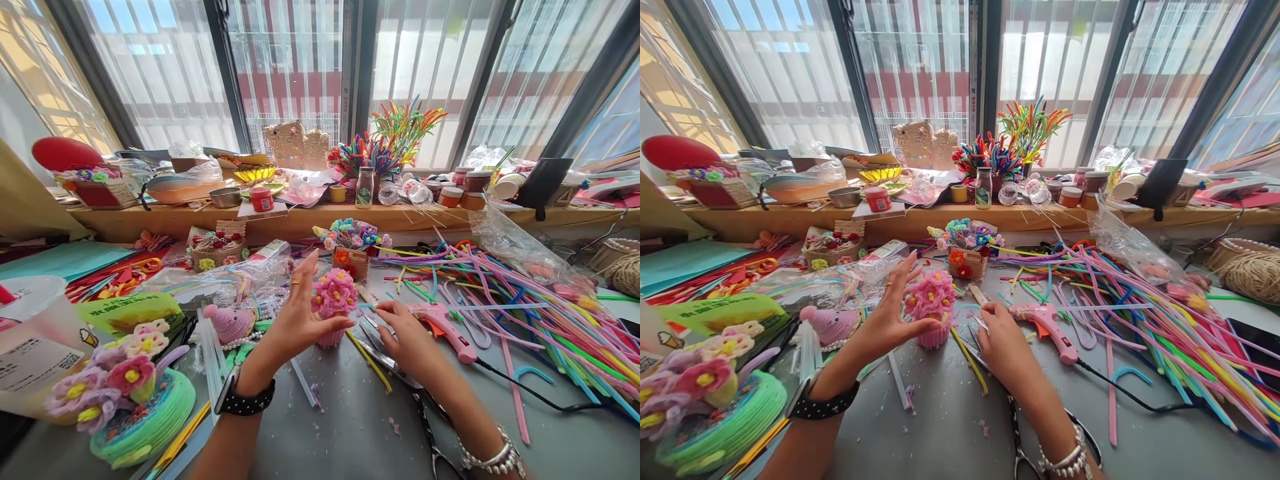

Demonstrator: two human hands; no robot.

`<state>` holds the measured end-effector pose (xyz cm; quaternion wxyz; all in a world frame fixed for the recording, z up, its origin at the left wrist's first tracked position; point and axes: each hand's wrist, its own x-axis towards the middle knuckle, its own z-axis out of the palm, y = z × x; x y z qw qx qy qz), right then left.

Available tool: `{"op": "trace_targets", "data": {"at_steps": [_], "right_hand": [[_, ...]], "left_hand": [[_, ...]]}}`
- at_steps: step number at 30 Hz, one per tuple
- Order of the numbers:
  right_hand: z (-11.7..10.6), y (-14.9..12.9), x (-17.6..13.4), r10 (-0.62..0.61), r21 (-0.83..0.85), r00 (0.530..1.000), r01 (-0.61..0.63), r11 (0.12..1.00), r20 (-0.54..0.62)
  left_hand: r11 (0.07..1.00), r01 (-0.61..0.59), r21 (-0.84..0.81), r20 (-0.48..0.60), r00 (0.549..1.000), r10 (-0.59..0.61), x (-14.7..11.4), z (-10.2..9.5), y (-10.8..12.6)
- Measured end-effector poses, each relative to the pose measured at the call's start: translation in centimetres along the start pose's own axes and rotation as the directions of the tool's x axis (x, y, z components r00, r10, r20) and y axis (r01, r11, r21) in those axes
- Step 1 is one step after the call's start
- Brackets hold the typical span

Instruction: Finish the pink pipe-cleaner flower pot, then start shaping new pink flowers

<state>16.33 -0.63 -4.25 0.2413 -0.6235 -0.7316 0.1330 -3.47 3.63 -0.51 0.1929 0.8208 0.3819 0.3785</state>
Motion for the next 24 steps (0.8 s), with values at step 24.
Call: {"op": "trace_targets", "data": {"at_steps": [24], "right_hand": [[-0.5, -1.3, -0.6, -0.107, 0.207, 0.99, 0.086, 0.975, 0.094]], "left_hand": [[0.925, 0.347, -0.152, 0.205, 0.927, -0.314, 0.7, 0.3, -0.7]]}}
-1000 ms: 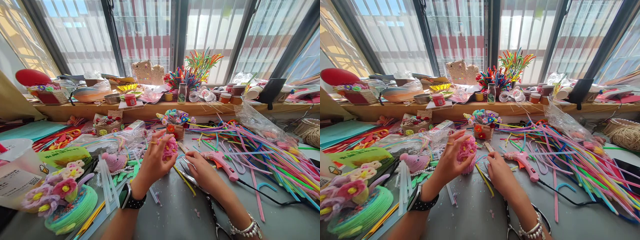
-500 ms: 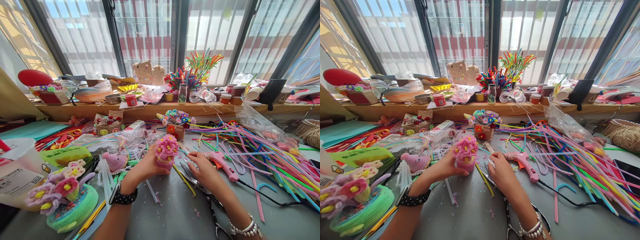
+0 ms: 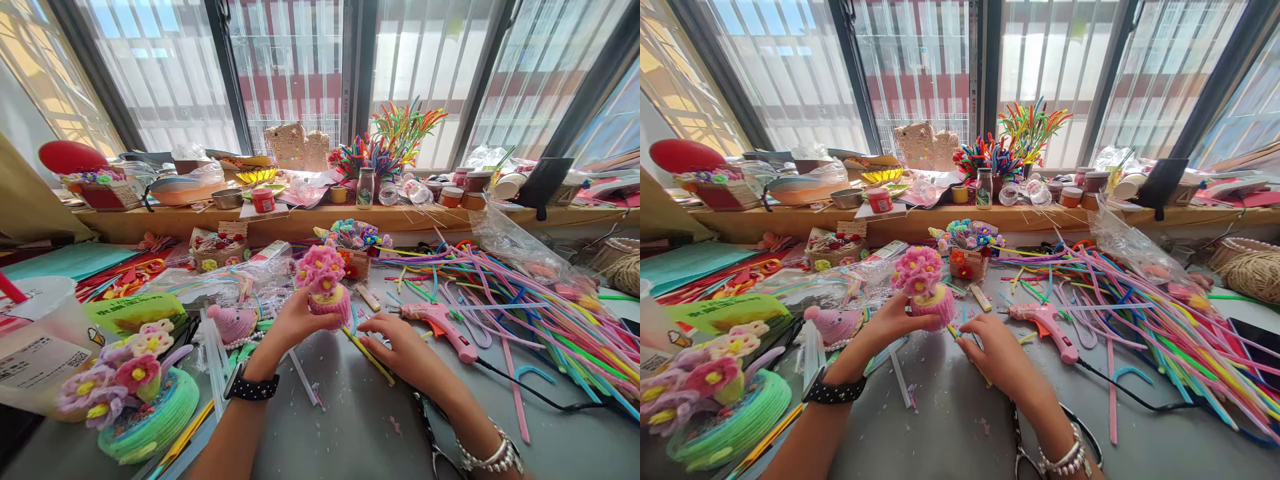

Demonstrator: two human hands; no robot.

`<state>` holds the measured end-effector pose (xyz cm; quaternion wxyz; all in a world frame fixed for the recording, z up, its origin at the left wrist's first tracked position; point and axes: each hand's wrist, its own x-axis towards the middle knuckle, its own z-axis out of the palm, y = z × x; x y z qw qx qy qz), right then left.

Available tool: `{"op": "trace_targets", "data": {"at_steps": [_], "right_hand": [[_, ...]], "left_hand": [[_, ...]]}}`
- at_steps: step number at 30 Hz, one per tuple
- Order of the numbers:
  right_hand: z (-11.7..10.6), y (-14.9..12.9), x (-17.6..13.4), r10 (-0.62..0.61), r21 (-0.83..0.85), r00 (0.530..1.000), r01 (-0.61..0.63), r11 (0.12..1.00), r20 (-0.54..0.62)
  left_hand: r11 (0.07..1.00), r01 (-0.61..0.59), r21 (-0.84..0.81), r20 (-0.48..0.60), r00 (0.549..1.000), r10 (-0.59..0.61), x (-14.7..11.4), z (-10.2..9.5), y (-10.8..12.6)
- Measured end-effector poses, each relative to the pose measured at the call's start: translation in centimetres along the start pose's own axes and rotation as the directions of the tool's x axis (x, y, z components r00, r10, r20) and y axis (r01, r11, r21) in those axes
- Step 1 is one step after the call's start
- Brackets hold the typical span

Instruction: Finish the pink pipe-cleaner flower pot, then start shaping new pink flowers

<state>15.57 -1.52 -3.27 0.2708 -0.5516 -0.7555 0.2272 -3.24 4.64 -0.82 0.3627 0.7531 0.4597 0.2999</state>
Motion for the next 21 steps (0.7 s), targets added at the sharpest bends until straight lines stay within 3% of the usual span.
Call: {"op": "trace_targets", "data": {"at_steps": [5, 12, 16, 21], "right_hand": [[-0.4, -0.5, 0.2, 0.097, 0.241, 0.995, -0.095, 0.966, 0.004], [-0.5, -0.5, 0.3, 0.082, 0.538, 0.996, -0.091, 0.838, 0.039], [-0.5, -0.5, 0.3, 0.126, 0.65, 0.992, -0.109, 0.752, 0.022], [-0.6, -0.6, 0.3, 0.147, 0.674, 0.989, -0.123, 0.728, 0.021]], "left_hand": [[0.982, 0.094, -0.164, -0.131, 0.985, -0.117, -0.4, 0.2, 1.4], [0.997, -0.078, -0.019, -0.235, 0.969, 0.071, -0.9, 2.4, 2.2], [0.997, -0.036, 0.069, -0.322, 0.945, 0.057, -1.2, 3.5, 2.6], [0.997, -0.07, -0.013, -0.333, 0.941, 0.062, -1.0, 3.5, 2.3]]}}
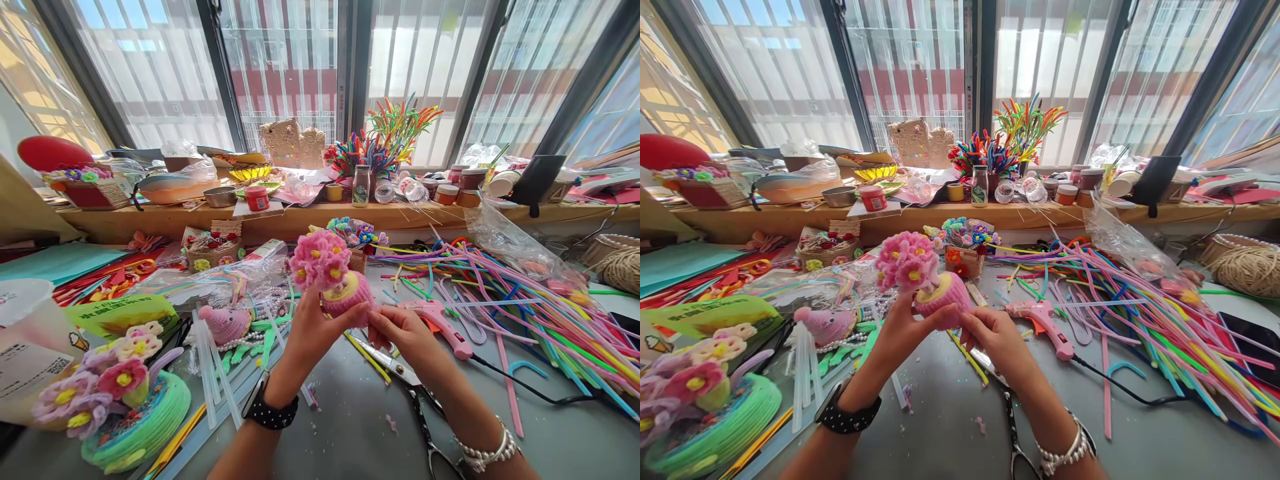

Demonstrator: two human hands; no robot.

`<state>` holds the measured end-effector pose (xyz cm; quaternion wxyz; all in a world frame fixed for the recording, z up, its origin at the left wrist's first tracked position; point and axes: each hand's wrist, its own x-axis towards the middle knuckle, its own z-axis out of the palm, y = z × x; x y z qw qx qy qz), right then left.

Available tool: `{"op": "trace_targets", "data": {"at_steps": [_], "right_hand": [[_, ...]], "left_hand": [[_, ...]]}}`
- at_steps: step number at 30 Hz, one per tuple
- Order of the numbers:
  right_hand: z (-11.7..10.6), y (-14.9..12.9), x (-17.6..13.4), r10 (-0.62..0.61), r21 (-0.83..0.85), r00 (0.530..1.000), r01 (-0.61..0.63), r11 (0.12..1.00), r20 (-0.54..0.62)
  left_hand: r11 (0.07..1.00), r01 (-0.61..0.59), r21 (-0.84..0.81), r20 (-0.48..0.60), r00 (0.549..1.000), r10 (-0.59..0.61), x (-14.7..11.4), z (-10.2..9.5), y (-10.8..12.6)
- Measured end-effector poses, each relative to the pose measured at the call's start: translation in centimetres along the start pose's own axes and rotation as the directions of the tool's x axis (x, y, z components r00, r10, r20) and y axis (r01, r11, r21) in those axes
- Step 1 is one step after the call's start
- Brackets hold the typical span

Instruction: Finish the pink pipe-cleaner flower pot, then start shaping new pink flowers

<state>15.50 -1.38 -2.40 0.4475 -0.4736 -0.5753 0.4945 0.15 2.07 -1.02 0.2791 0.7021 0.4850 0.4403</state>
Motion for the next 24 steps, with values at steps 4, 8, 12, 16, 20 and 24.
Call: {"op": "trace_targets", "data": {"at_steps": [4, 8, 12, 16, 20, 24], "right_hand": [[-0.03, -0.11, -0.01, -0.002, 0.019, 1.0, 0.001, 1.0, 0.008], [0.13, -0.23, -0.13, 0.01, 0.001, 0.995, -0.01, 1.0, 0.1], [0.35, -0.36, -0.19, 0.032, -0.017, 0.996, -0.031, 0.999, 0.08], [0.39, -0.43, -0.27, 0.014, 0.004, 0.999, -0.014, 1.0, 0.036], [0.26, -0.47, -0.33, -0.013, 0.001, 0.999, 0.013, 1.0, 0.043], [0.17, -0.49, -0.26, -0.031, -0.013, 0.999, 0.031, 0.999, 0.022]], "left_hand": [[0.996, 0.058, -0.073, -0.043, 0.997, -0.062, 0.2, -0.21, 0.06], [0.99, 0.109, -0.085, -0.068, 0.991, -0.115, 0.05, -0.08, 0.53], [0.995, 0.081, -0.055, -0.066, 0.994, -0.085, -0.28, 0.36, 0.79], [0.997, 0.071, -0.003, -0.085, 0.994, -0.071, -0.43, 0.45, 0.8], [0.999, 0.035, 0.007, -0.095, 0.995, -0.034, -0.26, 0.13, 0.64], [1.0, 0.012, 0.019, -0.087, 0.996, -0.011, -0.05, -0.07, 0.62]]}}
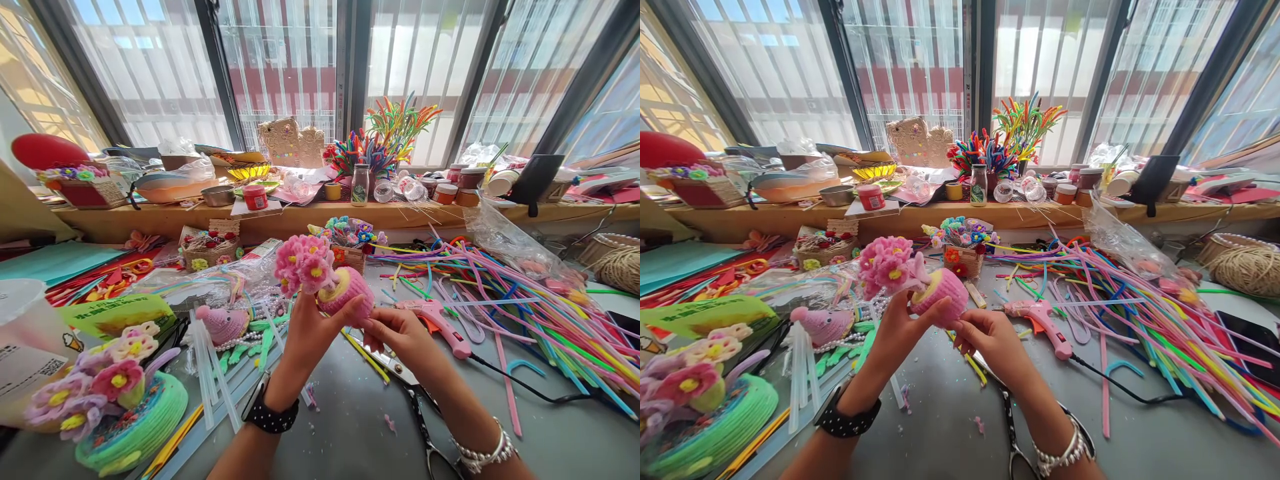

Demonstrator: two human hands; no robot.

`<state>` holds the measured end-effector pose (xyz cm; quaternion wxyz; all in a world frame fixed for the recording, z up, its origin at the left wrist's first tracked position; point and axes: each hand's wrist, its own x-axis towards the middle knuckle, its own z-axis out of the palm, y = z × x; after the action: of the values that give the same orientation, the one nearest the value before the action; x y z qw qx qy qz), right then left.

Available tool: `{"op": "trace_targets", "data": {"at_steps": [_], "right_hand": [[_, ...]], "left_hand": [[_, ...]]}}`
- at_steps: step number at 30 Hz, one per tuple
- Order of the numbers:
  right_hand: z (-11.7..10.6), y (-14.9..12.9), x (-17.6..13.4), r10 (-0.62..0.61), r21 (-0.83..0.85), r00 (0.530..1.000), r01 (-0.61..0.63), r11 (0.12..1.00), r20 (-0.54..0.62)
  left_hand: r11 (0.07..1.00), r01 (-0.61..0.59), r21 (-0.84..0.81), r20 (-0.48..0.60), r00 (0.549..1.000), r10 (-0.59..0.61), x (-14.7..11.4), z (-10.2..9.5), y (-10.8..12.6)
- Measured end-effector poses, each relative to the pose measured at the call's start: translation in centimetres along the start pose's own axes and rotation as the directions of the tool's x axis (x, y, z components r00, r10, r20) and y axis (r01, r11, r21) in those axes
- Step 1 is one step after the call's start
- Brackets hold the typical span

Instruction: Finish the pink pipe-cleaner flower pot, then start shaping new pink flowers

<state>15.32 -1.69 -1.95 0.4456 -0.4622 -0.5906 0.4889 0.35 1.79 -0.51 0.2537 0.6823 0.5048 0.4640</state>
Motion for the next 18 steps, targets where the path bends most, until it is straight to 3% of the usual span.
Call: {"op": "trace_targets", "data": {"at_steps": [6, 10, 15, 18], "right_hand": [[-0.1, 0.0, 0.0, -0.016, -0.044, 0.999, 0.013, 0.999, -0.05], [-0.2, 0.3, 0.1, 0.027, -0.034, 0.999, -0.029, 0.999, -0.041], [-0.6, 0.2, 0.1, 0.015, -0.122, 0.998, -0.022, 0.992, -0.055], [-1.2, -0.2, -0.6, 0.006, -0.353, 0.99, 0.044, 0.935, 0.138]], "left_hand": [[0.99, -0.057, 0.127, 0.006, 0.998, 0.056, -0.3, 0.1, 0.0], [0.965, -0.128, 0.229, -0.059, 0.988, 0.145, -0.5, 0.3, -0.2], [0.949, -0.083, 0.305, -0.052, 0.993, 0.103, -0.1, -0.1, -0.3], [0.937, -0.063, 0.343, -0.078, 0.992, 0.095, 0.4, -1.0, -0.5]]}}
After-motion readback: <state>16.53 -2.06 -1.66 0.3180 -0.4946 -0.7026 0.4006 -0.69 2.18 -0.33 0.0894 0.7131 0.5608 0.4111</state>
